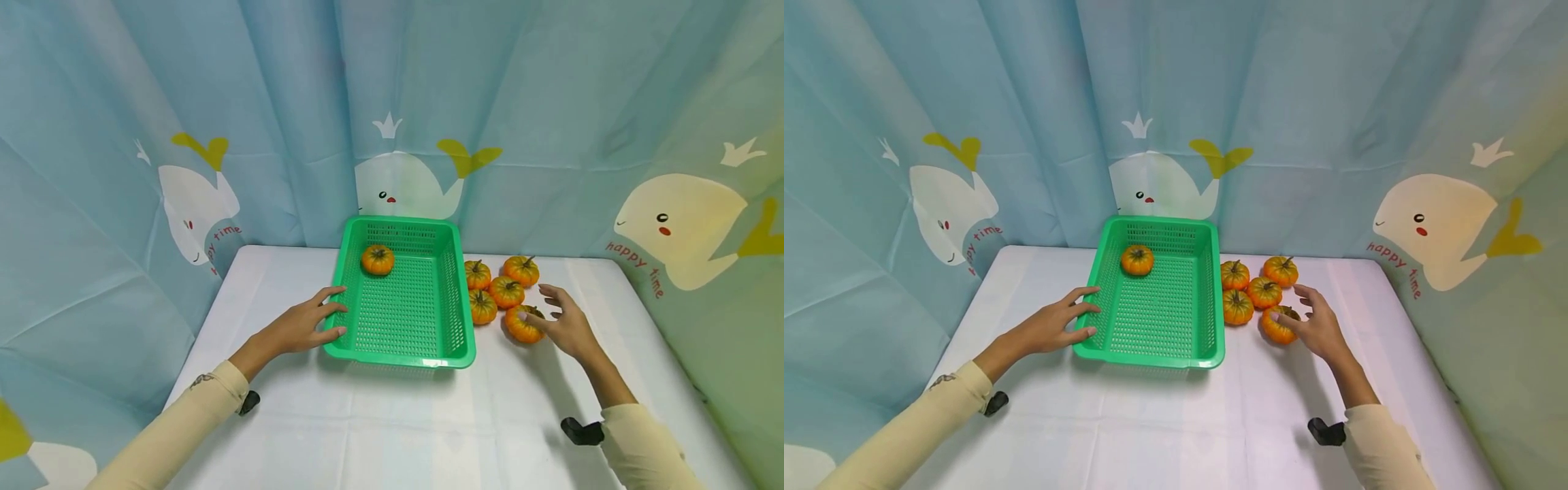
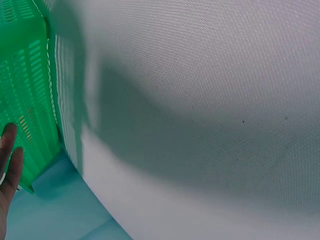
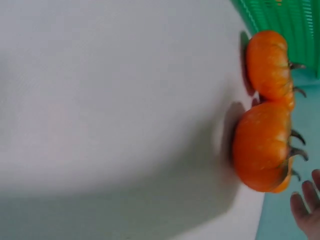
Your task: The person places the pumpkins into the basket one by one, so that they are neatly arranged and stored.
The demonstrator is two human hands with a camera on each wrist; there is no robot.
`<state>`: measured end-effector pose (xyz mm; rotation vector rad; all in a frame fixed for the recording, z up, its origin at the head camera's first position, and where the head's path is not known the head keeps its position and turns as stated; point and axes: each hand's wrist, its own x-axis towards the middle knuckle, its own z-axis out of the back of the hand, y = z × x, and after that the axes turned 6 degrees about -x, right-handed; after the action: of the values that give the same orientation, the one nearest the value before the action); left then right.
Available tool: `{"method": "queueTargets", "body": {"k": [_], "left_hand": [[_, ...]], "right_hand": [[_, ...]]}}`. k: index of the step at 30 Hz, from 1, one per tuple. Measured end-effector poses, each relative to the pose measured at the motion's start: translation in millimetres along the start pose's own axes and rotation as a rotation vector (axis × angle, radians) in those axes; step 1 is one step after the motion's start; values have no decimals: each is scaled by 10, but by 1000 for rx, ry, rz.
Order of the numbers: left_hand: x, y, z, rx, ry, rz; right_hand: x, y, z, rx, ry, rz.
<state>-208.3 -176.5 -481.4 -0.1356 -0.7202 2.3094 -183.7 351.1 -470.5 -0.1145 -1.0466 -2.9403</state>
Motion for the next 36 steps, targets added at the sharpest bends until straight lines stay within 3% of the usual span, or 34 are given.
{"method": "queueTargets", "body": {"k": [7,17,28,36], "left_hand": [[7,-36,3,-3,8,-7],[53,-50,-44,-7,14,-22],[-4,2,-37,-22,-19,2],[-15,-4,-7,-26,-5,13]], "right_hand": [[-25,-198,-67,-37,125,-104],[-116,-406,-125,-122,196,-98],[16,-346,-167,-129,186,-59],[46,-300,-175,-128,199,-66]]}}
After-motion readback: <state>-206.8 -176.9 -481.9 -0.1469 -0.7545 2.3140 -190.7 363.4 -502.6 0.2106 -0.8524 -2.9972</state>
